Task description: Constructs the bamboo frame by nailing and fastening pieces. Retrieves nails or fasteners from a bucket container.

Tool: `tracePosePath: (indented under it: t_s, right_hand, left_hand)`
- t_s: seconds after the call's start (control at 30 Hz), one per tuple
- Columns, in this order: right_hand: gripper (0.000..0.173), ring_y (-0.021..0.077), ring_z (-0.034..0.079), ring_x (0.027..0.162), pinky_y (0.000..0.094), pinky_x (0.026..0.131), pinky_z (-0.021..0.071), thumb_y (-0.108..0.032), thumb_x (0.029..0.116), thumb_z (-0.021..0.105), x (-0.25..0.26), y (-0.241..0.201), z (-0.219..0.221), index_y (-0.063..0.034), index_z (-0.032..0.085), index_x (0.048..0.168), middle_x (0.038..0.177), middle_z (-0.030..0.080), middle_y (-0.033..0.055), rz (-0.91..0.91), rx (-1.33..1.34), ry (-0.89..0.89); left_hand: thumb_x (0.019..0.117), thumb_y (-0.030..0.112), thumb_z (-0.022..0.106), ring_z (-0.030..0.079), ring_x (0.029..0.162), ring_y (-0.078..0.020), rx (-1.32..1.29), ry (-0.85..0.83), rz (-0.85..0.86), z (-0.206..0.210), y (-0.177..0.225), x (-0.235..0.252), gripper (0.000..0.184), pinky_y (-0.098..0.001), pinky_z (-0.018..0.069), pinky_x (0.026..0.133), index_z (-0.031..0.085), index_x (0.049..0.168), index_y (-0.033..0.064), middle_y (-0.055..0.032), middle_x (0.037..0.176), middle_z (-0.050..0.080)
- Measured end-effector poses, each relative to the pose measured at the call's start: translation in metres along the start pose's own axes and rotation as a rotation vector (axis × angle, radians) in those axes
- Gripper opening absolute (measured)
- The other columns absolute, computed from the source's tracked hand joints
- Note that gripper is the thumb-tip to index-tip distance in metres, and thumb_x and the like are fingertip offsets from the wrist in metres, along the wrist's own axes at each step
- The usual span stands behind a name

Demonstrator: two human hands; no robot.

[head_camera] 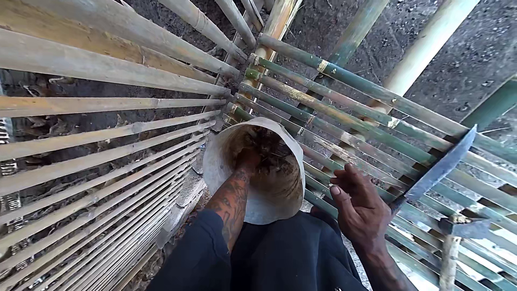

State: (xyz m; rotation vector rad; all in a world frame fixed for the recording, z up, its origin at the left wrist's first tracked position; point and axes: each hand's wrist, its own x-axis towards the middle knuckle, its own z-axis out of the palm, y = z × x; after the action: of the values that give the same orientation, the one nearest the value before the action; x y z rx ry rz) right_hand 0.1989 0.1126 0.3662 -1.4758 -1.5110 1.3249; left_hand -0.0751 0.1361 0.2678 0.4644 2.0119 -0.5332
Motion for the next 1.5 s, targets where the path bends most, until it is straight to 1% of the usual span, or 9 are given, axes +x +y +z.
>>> tracePosePath:
  t_s: [0.07,0.17,0.4,0.53,0.8,1.0,1.07,1.17,1.5]
  right_hand:
    - [0.056,0.0118,0.069,0.103,0.0247,0.092,0.0579,-0.027,0.1007,0.060,0.001,-0.001,0.001,0.0155,0.053,0.137,0.119,0.068,0.0189,0.000,-0.001,-0.002]
    - [0.056,0.0111,0.069,0.102,0.0242,0.091,0.0579,-0.027,0.1015,0.059,0.005,0.000,0.000,0.0155,0.052,0.137,0.120,0.068,0.0192,0.009,-0.017,0.012]
    - [0.059,0.0108,0.069,0.099,0.0245,0.089,0.0581,-0.028,0.1012,0.060,0.010,0.013,-0.013,0.0159,0.050,0.139,0.119,0.067,0.0198,0.031,-0.035,0.026]
    - [0.058,0.0104,0.068,0.099,0.0242,0.089,0.0578,-0.027,0.1013,0.059,0.010,0.014,-0.014,0.0163,0.050,0.139,0.119,0.067,0.0193,0.029,-0.050,0.036]
    - [0.057,0.0096,0.068,0.100,0.0233,0.090,0.0578,-0.023,0.1010,0.060,0.009,0.010,-0.010,0.0177,0.048,0.139,0.120,0.066,0.0190,0.033,-0.005,0.066]
    - [0.058,0.0092,0.069,0.097,0.0228,0.088,0.0578,-0.024,0.1010,0.060,0.010,0.014,-0.015,0.0182,0.048,0.138,0.119,0.067,0.0198,0.025,-0.022,0.070]
    - [0.058,0.0099,0.069,0.098,0.0233,0.089,0.0577,-0.024,0.1010,0.060,0.010,0.014,-0.019,0.0193,0.048,0.138,0.120,0.067,0.0207,0.022,-0.028,0.075]
    - [0.058,0.0096,0.069,0.100,0.0231,0.091,0.0574,-0.023,0.1011,0.059,0.010,0.014,-0.021,0.0203,0.047,0.138,0.122,0.066,0.0210,0.016,-0.020,0.087]
    - [0.057,0.0078,0.069,0.097,0.0214,0.089,0.0575,-0.022,0.1004,0.059,0.008,0.012,-0.015,0.0202,0.048,0.137,0.119,0.067,0.0200,0.023,-0.039,0.093]
  left_hand:
    - [0.1022,0.036,0.059,0.068,0.102,-0.0390,-0.111,-0.019,0.002,-0.001,-0.002,0.006,0.042,-0.0607,0.0539,0.089,0.071,0.108,-0.0041,-0.0254,0.111,0.070]
    - [0.1057,0.031,0.053,0.054,0.068,-0.0202,-0.393,-0.010,-0.011,-0.012,-0.015,0.016,0.034,-0.0382,0.0486,0.062,0.067,0.109,0.0003,-0.0113,0.086,0.061]
    - [0.1055,0.022,0.043,0.049,0.050,-0.0136,-0.668,-0.071,-0.135,-0.018,-0.016,0.005,0.028,-0.0274,0.0423,0.046,0.060,0.094,0.0030,-0.0054,0.067,0.056]
    - [0.1046,0.018,0.046,0.048,0.048,-0.0124,-0.719,-0.242,-0.106,0.001,-0.020,0.018,0.017,-0.0249,0.0416,0.044,0.057,0.105,0.0036,-0.0051,0.068,0.054]
    - [0.1064,0.022,0.046,0.050,0.048,-0.0087,-1.237,-0.266,-0.075,-0.018,-0.011,0.017,0.023,-0.0208,0.0450,0.044,0.055,0.091,0.0089,-0.0009,0.068,0.053]
    - [0.1057,0.019,0.045,0.047,0.048,-0.0117,-0.832,-0.134,-0.178,-0.015,-0.019,0.014,0.021,-0.0235,0.0405,0.043,0.057,0.094,0.0047,-0.0044,0.067,0.054]
    - [0.1052,0.017,0.048,0.054,0.056,-0.0129,-0.483,-0.037,-0.098,-0.006,-0.016,0.010,0.022,-0.0263,0.0459,0.051,0.063,0.098,0.0016,-0.0058,0.074,0.060]
    - [0.1032,0.018,0.056,0.068,0.105,-0.0380,-0.114,0.099,0.063,-0.004,-0.009,0.007,0.029,-0.0576,0.0538,0.091,0.069,0.113,-0.0057,-0.0252,0.114,0.069]
    - [0.1013,0.023,0.061,0.066,0.116,-0.0356,-0.367,0.266,0.138,0.004,-0.001,0.029,0.026,-0.0597,0.0513,0.099,0.073,0.118,0.0077,-0.0182,0.120,0.071]
